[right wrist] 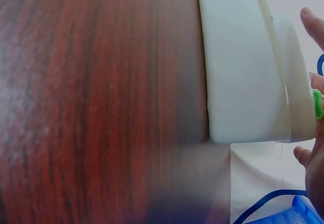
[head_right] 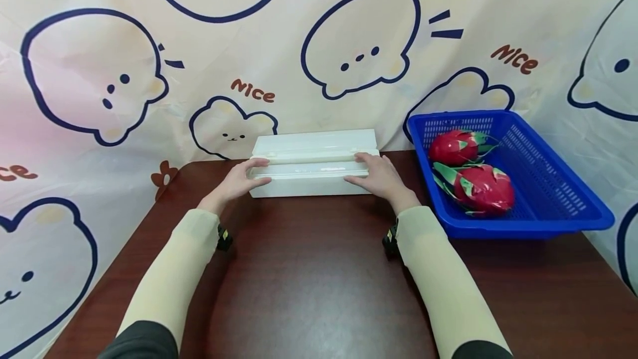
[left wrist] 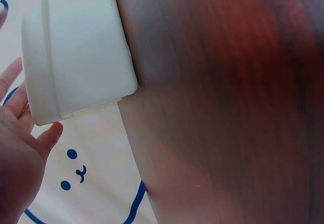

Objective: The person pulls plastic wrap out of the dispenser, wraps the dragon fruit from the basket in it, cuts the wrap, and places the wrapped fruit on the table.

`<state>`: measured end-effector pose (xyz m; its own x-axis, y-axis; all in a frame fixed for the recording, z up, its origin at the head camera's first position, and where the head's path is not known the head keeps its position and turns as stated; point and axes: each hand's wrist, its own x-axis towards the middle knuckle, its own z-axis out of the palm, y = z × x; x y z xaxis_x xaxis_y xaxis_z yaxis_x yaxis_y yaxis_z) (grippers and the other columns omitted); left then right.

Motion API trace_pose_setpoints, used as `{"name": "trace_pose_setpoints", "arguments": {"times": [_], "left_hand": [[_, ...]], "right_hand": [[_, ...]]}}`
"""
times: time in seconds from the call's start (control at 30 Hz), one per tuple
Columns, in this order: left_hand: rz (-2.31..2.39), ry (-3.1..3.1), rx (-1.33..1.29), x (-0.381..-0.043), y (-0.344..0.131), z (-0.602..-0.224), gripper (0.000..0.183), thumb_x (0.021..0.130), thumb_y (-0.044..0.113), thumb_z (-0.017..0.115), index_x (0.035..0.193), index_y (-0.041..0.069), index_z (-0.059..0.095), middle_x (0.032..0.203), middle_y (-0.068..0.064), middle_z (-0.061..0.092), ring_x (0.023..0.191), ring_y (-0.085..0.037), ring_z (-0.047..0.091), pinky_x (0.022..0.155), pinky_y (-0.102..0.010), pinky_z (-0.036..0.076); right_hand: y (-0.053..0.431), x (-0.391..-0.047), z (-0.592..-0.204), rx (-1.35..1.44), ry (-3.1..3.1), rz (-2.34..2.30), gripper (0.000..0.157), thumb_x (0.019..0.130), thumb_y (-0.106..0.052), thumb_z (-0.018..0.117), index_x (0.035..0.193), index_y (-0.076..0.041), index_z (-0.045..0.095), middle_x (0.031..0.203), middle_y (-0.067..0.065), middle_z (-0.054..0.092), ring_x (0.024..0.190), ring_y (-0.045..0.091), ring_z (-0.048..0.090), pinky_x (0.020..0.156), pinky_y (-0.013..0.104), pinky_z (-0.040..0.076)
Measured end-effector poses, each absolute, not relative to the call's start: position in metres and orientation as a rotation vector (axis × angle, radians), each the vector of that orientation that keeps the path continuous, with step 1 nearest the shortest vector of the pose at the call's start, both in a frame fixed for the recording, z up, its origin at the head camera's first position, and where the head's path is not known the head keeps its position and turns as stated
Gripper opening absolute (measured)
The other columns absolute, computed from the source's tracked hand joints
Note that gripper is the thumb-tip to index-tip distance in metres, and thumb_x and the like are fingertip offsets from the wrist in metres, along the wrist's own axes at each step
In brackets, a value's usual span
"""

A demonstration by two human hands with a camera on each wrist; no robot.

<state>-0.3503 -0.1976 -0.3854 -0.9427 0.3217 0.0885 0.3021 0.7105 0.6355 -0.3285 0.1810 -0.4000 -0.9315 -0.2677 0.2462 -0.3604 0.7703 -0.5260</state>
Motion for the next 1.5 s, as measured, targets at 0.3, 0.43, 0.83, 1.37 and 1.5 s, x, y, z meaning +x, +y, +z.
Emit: {"name": "trace_pose_setpoints", "arguments": {"times": [0.3,0.43,0.83,1.37,1.5], "left_hand": [[1.067,2.858,0.545,-0.366,-0.196,-0.379,0.032,0.099,0.021,0.056,0.128,0.008,0.059,0.132,-0.012,0.056,0.125,-0.028,0.045,0.107,-0.048,0.031],[1.097,2.849,0.536,-0.370,-0.194,-0.380,0.030,0.099,0.020,0.057,0.126,0.007,0.061,0.131,-0.012,0.057,0.122,-0.027,0.047,0.106,-0.047,0.033],[1.193,2.938,0.417,-0.377,-0.186,-0.389,0.022,0.094,0.020,0.065,0.110,0.007,0.072,0.115,-0.009,0.067,0.113,-0.026,0.053,0.097,-0.043,0.039],[1.440,2.838,0.254,-0.378,-0.190,-0.389,0.023,0.094,0.024,0.067,0.105,0.005,0.074,0.114,-0.010,0.066,0.108,-0.024,0.052,0.095,-0.041,0.040],[1.488,2.803,0.233,-0.378,-0.192,-0.386,0.026,0.094,0.025,0.067,0.107,0.004,0.073,0.115,-0.011,0.066,0.109,-0.026,0.053,0.097,-0.043,0.041]], "right_hand": [[0.185,-0.337,-0.394,0.503,-2.864,0.903,0.065,0.090,-0.048,0.064,0.138,-0.006,0.051,0.134,0.017,0.055,0.125,0.037,0.045,0.105,0.055,0.031],[0.186,-0.340,-0.393,0.516,-2.892,0.886,0.066,0.091,-0.049,0.061,0.140,-0.006,0.050,0.137,0.017,0.053,0.127,0.037,0.044,0.106,0.054,0.031],[0.187,-0.347,-0.394,0.517,-2.771,1.048,0.034,0.097,-0.023,0.060,0.122,0.000,0.064,0.126,0.020,0.061,0.118,0.035,0.053,0.101,0.050,0.038],[0.180,-0.356,-0.391,0.293,-2.684,1.238,0.029,0.096,-0.022,0.064,0.112,0.001,0.071,0.116,0.019,0.066,0.113,0.033,0.057,0.097,0.046,0.041],[0.178,-0.356,-0.390,0.264,-2.665,1.277,0.030,0.096,-0.024,0.064,0.113,0.000,0.071,0.116,0.018,0.067,0.113,0.032,0.057,0.097,0.046,0.042]]}}
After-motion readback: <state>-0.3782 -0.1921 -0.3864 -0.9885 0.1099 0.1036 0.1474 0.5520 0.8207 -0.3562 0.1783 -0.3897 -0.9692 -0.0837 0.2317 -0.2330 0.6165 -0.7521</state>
